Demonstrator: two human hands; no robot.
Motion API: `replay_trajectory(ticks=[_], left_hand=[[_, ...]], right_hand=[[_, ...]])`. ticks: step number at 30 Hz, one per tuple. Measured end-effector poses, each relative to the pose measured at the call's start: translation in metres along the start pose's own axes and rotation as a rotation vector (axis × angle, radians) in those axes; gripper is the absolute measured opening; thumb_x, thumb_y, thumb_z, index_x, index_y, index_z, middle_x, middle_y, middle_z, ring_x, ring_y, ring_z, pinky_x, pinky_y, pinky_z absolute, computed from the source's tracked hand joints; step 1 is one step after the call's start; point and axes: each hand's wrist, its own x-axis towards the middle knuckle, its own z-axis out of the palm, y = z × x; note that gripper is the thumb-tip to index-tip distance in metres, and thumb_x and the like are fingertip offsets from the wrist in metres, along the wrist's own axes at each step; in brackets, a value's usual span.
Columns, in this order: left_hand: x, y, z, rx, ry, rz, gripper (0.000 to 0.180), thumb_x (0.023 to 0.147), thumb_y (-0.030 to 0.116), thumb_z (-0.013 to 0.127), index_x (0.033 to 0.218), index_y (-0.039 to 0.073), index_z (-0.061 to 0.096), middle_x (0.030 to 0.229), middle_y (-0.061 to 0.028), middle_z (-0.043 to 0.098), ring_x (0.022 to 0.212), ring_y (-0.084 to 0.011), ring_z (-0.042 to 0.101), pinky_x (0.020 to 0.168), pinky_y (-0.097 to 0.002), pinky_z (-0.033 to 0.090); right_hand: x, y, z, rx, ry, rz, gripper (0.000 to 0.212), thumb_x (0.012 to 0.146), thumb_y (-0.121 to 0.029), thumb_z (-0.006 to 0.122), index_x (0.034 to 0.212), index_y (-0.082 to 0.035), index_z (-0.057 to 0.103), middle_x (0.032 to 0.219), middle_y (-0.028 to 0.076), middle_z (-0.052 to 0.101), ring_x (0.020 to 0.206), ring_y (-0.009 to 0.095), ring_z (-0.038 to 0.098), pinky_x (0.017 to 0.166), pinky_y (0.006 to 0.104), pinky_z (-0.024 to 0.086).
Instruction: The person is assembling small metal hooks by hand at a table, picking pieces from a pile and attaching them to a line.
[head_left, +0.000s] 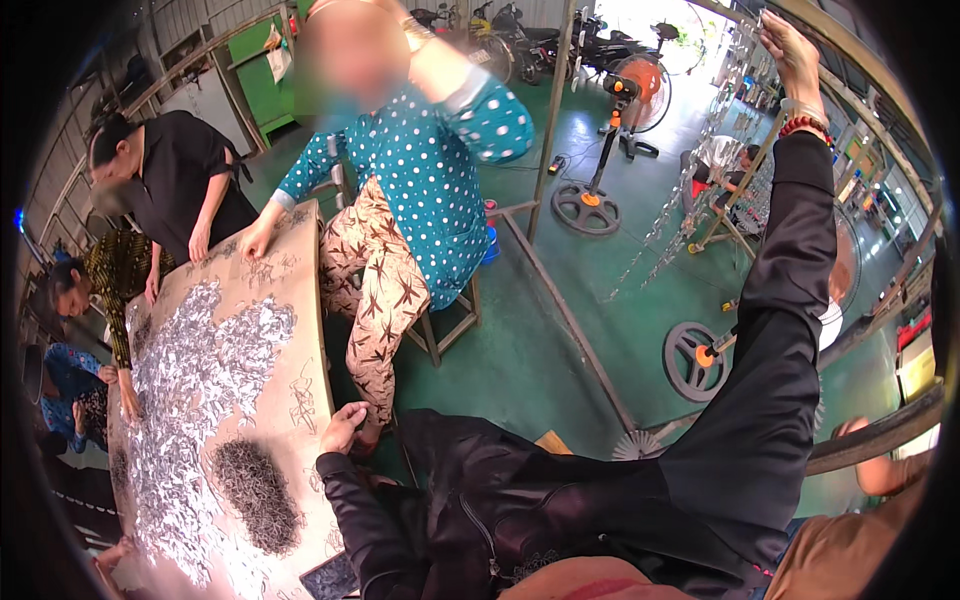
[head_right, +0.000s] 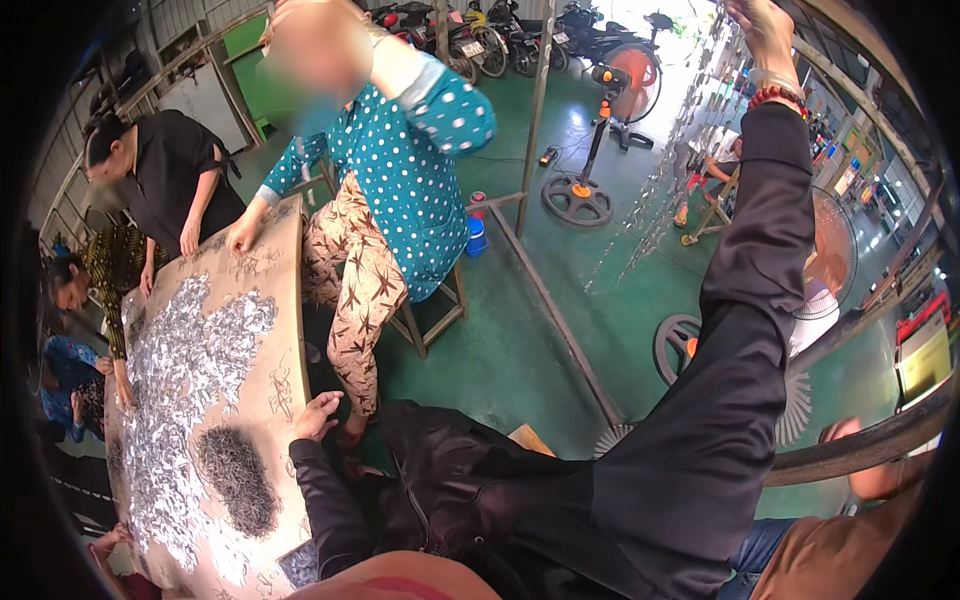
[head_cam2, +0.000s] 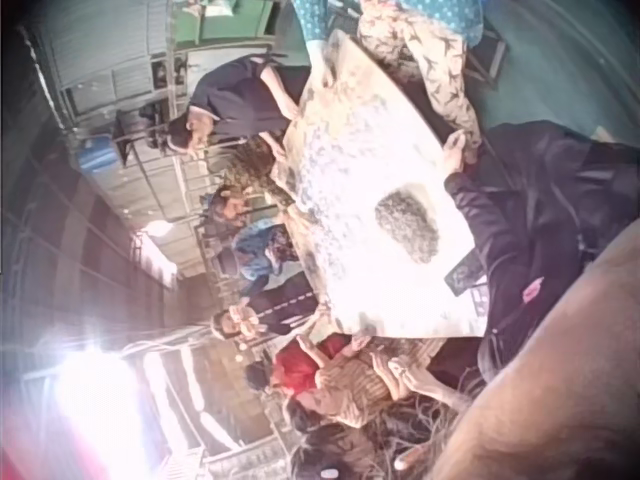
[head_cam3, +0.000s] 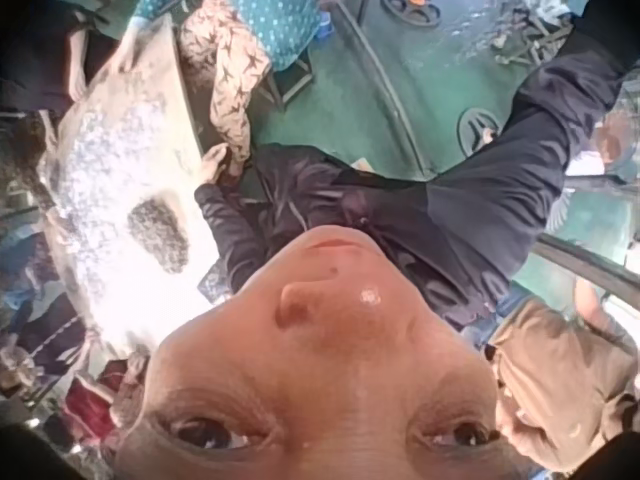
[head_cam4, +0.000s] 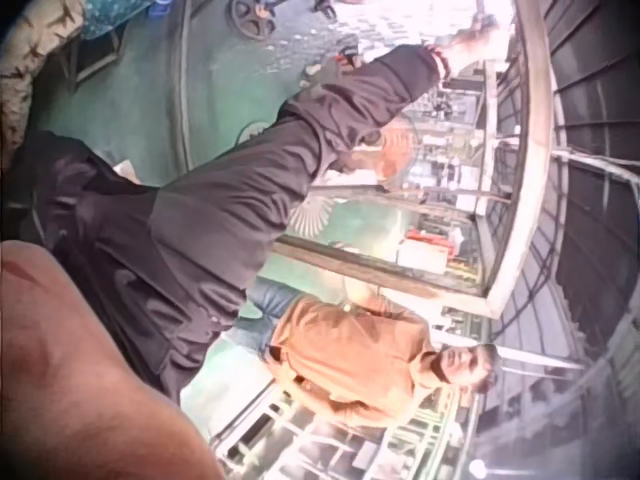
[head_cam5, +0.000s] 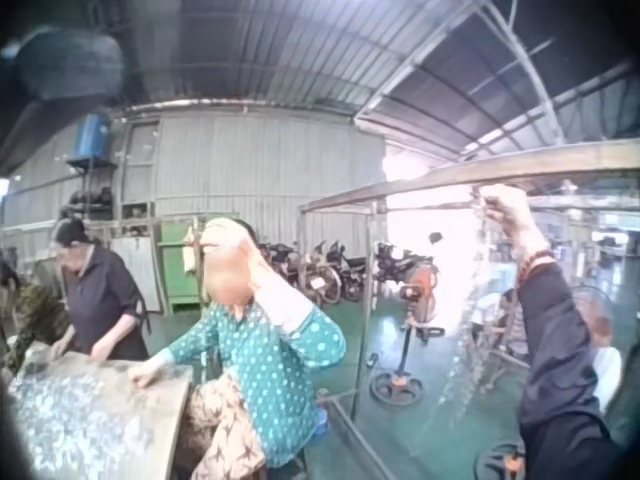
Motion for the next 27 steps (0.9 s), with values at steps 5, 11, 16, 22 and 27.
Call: replay_trajectory(ticks=[5,11,16,22,27], left_hand=[[0.010,0.003,0.020,-0.012,-0.055,0.023,0.024,0.091,0.024,0.051,0.113,0.015,0.055,0.115,0.0022,0.053,0.107,-0.0126,0.043,0.084,-0.0356,0.036],[-0.002,0.005,0.015,-0.136,0.060,0.086,0.021,0.090,0.012,0.054,0.109,0.004,0.057,0.087,0.0015,0.056,0.069,-0.0067,0.046,0.058,-0.0199,0.038],[-0.003,0.006,0.009,-0.131,0.027,0.070,0.021,0.090,0.012,0.053,0.109,0.005,0.057,0.083,0.0024,0.055,0.066,-0.0062,0.044,0.057,-0.0191,0.037],[0.000,-0.001,0.003,-0.046,0.021,0.041,0.021,0.090,0.014,0.053,0.110,0.009,0.057,0.091,0.0039,0.059,0.076,-0.0061,0.047,0.068,-0.0211,0.036],[0.006,0.004,0.009,-0.038,-0.014,-0.016,0.023,0.090,0.021,0.053,0.111,0.012,0.057,0.098,0.0038,0.057,0.089,-0.0086,0.047,0.075,-0.0263,0.037]], right_hand=[[-0.004,-0.007,-0.014,-0.181,0.098,-0.030,0.027,0.078,-0.008,0.067,0.103,0.000,0.063,0.095,0.007,0.065,0.076,0.013,0.061,0.070,0.0231,0.050],[-0.118,0.007,0.099,-0.566,0.247,-0.513,0.027,0.080,-0.019,0.068,0.100,-0.001,0.065,0.076,0.002,0.062,0.059,0.006,0.050,0.053,0.0179,0.040],[-0.128,0.077,0.157,-0.403,-0.022,-0.095,0.040,0.080,-0.033,0.067,0.096,0.002,0.055,0.079,0.007,0.061,0.070,0.012,0.056,0.062,0.0255,0.045],[-0.004,0.158,0.158,-0.362,0.062,0.069,0.048,0.084,-0.037,0.058,0.108,0.003,0.054,0.098,0.016,0.061,0.085,0.023,0.059,0.072,0.0315,0.047],[0.075,0.156,0.130,-0.516,-0.169,0.026,0.046,0.082,-0.039,0.059,0.106,0.000,0.057,0.097,0.016,0.062,0.087,0.025,0.059,0.075,0.0328,0.047]])
